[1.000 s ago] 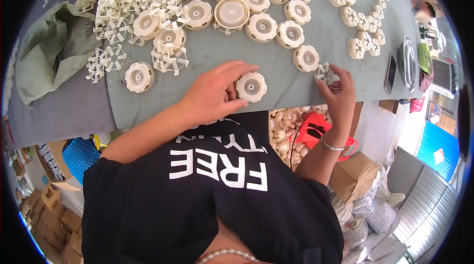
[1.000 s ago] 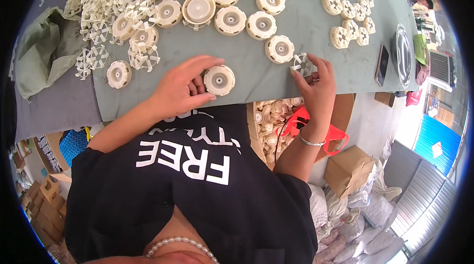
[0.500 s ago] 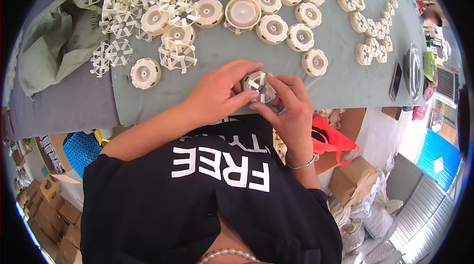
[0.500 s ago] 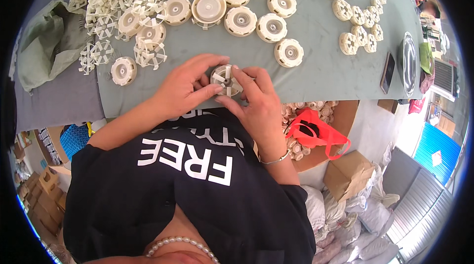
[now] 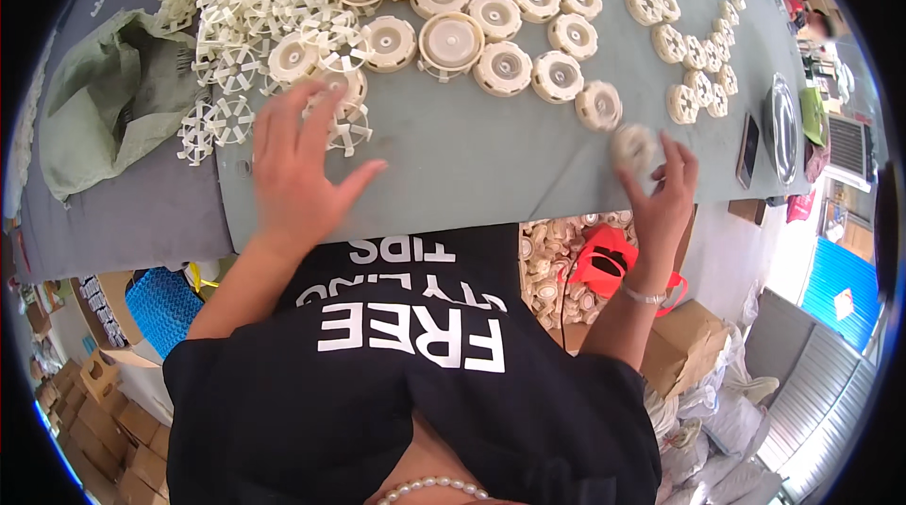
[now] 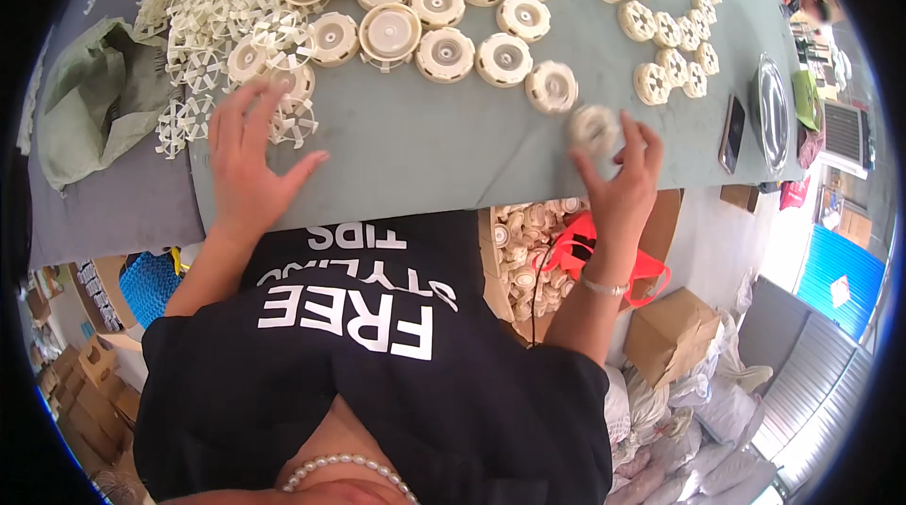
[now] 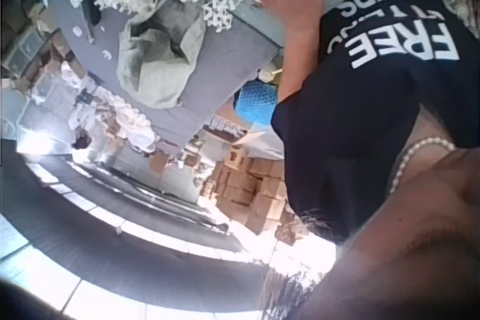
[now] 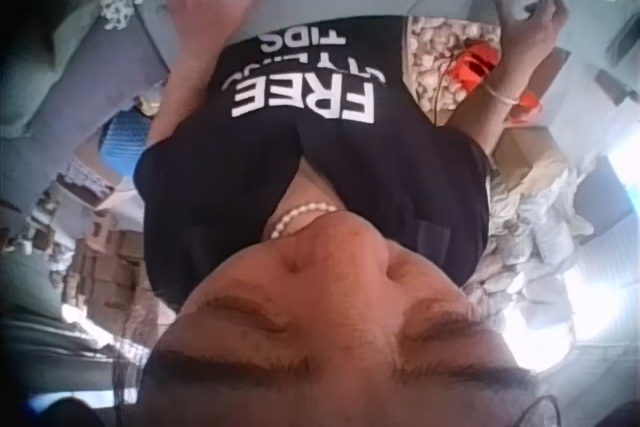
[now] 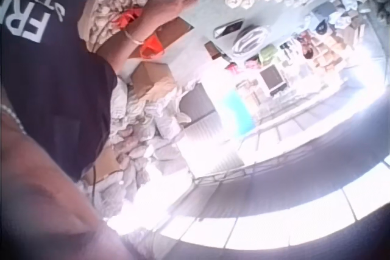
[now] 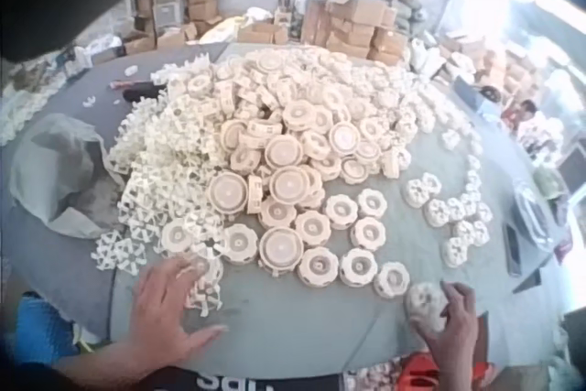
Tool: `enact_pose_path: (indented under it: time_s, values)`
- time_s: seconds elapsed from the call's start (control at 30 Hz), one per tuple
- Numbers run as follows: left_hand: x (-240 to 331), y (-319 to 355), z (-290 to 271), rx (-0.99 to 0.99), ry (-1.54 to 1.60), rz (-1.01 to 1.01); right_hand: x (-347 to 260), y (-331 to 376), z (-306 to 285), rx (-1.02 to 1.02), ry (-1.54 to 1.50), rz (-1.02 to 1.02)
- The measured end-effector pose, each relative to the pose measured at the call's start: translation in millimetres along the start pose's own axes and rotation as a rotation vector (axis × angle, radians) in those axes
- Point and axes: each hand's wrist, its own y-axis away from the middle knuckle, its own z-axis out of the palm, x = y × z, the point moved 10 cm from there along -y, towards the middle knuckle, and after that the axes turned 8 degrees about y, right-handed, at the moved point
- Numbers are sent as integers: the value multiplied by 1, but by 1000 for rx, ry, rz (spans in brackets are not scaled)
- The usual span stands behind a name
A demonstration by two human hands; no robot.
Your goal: The person assembles small white plastic components by hand on a table. They pick up a circular base, insert a metal spring, and attach a cross-shaped plastic piece to complete the unit. The person repeats this process for multiple units, placing the finished assemblies in a row on the table.
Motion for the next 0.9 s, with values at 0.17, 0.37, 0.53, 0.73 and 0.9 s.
enact_pose_path:
  time_s: [0.17,0.37,0.53,0.73,0.9]
  values:
    - [-24,-1,16,14,-8,3,-41,-21,29,82,-226,-131]
    - [-29,-6,-4,103,585,-152,-82,9,50,87,-274,-125]
    - [-6,13,79,-388,1821,-578,-98,26,43,4,-450,-123]
    - [57,20,132,-538,1746,-716,-177,44,26,-135,-790,-378]
    - [60,-9,136,-560,1384,-578,-77,29,22,102,-798,-31]
